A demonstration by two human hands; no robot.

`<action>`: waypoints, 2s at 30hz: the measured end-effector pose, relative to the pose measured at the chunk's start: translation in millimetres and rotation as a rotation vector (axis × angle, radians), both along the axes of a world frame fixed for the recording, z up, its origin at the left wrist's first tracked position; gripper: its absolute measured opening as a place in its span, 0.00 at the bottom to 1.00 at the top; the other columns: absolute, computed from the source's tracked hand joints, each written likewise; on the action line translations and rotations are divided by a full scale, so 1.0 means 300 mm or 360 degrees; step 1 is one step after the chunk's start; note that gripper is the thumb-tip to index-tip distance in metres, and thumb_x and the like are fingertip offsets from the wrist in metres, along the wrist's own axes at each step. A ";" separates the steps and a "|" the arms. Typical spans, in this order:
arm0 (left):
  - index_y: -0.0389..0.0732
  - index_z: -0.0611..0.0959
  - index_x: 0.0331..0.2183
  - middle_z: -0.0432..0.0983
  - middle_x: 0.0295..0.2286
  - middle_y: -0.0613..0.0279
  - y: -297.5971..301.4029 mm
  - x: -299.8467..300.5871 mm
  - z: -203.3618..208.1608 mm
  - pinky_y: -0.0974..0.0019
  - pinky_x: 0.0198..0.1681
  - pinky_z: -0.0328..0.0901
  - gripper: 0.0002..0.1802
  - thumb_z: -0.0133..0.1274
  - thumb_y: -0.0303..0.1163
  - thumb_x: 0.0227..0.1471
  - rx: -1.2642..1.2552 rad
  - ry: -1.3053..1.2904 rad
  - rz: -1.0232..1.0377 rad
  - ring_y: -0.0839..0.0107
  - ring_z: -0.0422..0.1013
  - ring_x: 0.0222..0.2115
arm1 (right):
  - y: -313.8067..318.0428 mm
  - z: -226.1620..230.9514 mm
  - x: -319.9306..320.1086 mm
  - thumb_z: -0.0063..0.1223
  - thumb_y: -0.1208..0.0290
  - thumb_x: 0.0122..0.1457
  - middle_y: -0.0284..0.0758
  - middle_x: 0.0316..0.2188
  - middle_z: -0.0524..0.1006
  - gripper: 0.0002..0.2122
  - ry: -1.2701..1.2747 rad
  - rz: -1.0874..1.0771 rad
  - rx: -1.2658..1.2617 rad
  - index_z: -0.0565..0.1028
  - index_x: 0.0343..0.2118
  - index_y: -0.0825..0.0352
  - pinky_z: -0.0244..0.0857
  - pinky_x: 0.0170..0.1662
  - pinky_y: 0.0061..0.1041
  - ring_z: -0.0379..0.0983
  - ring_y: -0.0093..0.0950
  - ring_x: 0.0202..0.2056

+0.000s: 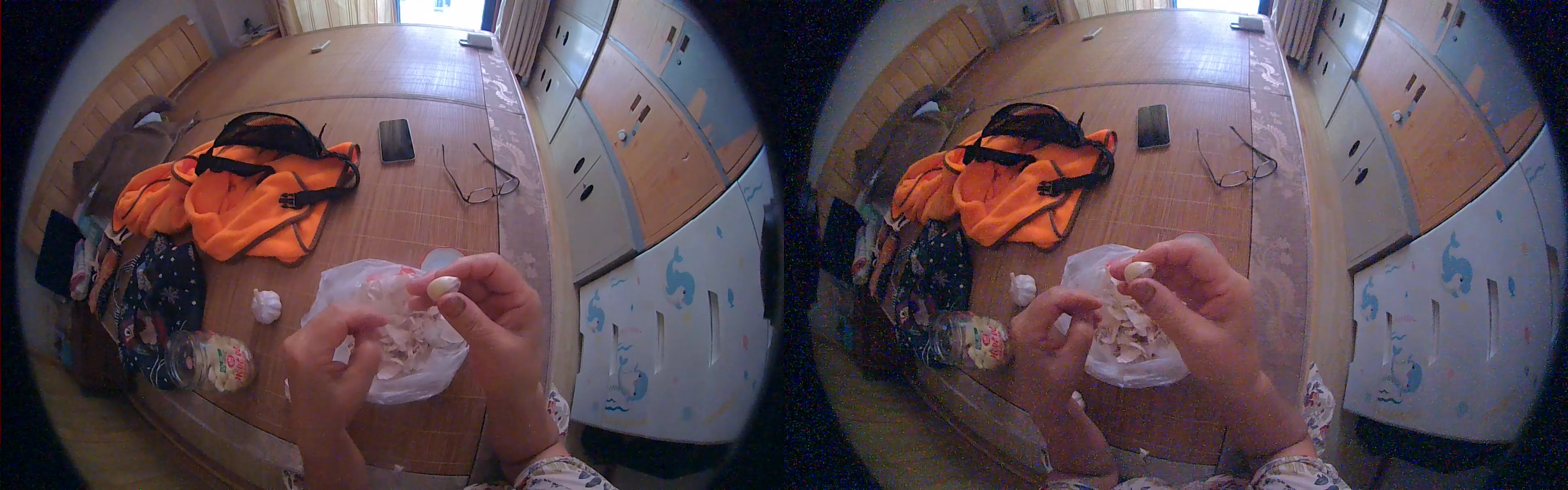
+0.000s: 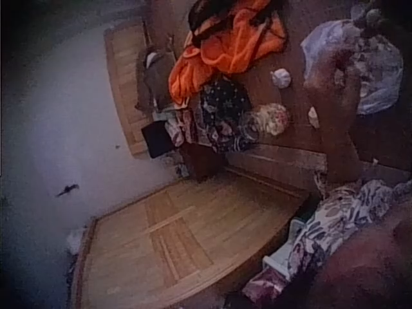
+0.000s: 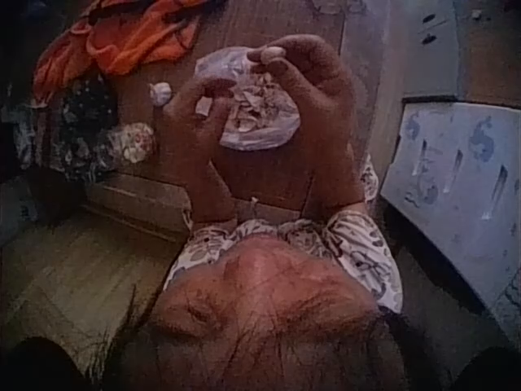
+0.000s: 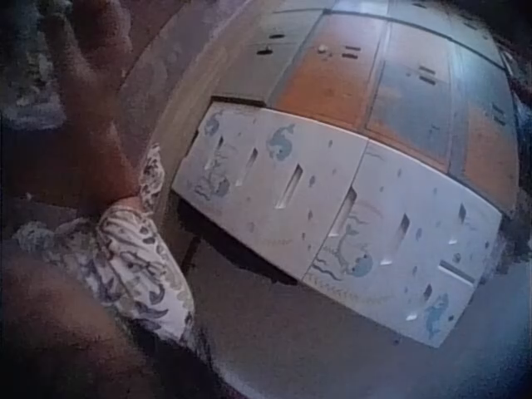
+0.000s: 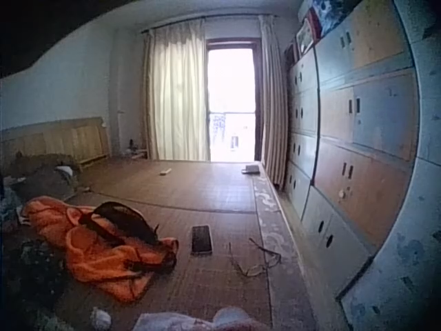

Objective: Peel several cloves of garlic by hand over a plastic bag.

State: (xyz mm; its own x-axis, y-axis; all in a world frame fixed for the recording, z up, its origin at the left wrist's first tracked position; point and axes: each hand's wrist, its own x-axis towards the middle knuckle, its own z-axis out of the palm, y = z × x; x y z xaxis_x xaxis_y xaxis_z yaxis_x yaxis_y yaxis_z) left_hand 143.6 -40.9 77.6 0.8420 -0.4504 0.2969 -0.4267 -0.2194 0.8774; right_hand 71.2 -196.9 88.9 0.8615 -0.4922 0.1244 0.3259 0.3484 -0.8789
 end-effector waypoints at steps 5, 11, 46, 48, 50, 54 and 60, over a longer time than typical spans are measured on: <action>0.34 0.83 0.33 0.79 0.28 0.60 0.007 0.011 -0.011 0.72 0.33 0.68 0.07 0.52 0.17 0.51 0.0014 -0.0115 -0.0083 0.75 0.74 0.29 | -0.011 -0.022 -0.006 0.58 0.79 0.59 0.39 0.42 0.80 0.10 -0.0008 0.0093 -0.0181 0.73 0.43 0.70 0.70 0.48 0.24 0.77 0.24 0.43; 0.33 0.83 0.34 0.79 0.28 0.59 -0.002 0.001 0.008 0.70 0.34 0.68 0.09 0.54 0.29 0.57 0.0002 0.0001 -0.0016 0.74 0.74 0.29 | -0.013 -0.032 0.004 0.63 0.78 0.54 0.35 0.37 0.81 0.10 0.0052 -0.0023 -0.0722 0.76 0.39 0.70 0.71 0.44 0.24 0.78 0.22 0.38; 0.29 0.82 0.38 0.77 0.24 0.61 0.004 -0.018 -0.019 0.73 0.30 0.67 0.12 0.48 0.28 0.60 -0.0258 0.0419 -0.0158 0.77 0.72 0.25 | 0.017 -0.034 0.033 0.65 0.82 0.47 0.37 0.31 0.79 0.09 -0.0194 -0.0432 -0.1629 0.80 0.33 0.67 0.73 0.34 0.27 0.79 0.32 0.32; 0.30 0.82 0.37 0.77 0.24 0.62 0.007 -0.013 -0.006 0.73 0.30 0.66 0.12 0.48 0.29 0.61 -0.0220 0.0405 -0.0173 0.77 0.71 0.25 | 0.019 -0.036 0.032 0.65 0.82 0.47 0.37 0.31 0.79 0.09 -0.0200 -0.0405 -0.1622 0.80 0.33 0.67 0.73 0.35 0.27 0.79 0.32 0.32; 0.30 0.82 0.37 0.77 0.24 0.62 0.000 -0.011 0.003 0.73 0.30 0.66 0.13 0.48 0.30 0.61 -0.0195 0.0394 -0.0202 0.77 0.71 0.25 | 0.015 -0.035 0.028 0.65 0.82 0.47 0.38 0.32 0.79 0.09 -0.0197 -0.0387 -0.1629 0.80 0.32 0.68 0.73 0.35 0.27 0.79 0.32 0.32; 0.31 0.82 0.35 0.77 0.24 0.63 0.000 -0.009 0.004 0.73 0.30 0.65 0.13 0.49 0.32 0.62 -0.0142 0.0391 -0.0197 0.78 0.71 0.26 | 0.010 -0.039 0.027 0.64 0.82 0.47 0.38 0.32 0.79 0.08 -0.0238 -0.0397 -0.1699 0.80 0.32 0.68 0.73 0.35 0.27 0.78 0.32 0.32; 0.31 0.82 0.34 0.76 0.24 0.64 0.007 -0.004 -0.001 0.73 0.30 0.66 0.11 0.49 0.30 0.60 -0.0122 0.0388 -0.0199 0.78 0.71 0.25 | 0.006 -0.045 0.033 0.64 0.81 0.45 0.37 0.32 0.79 0.09 -0.0289 -0.0451 -0.1889 0.81 0.32 0.67 0.72 0.35 0.28 0.78 0.33 0.32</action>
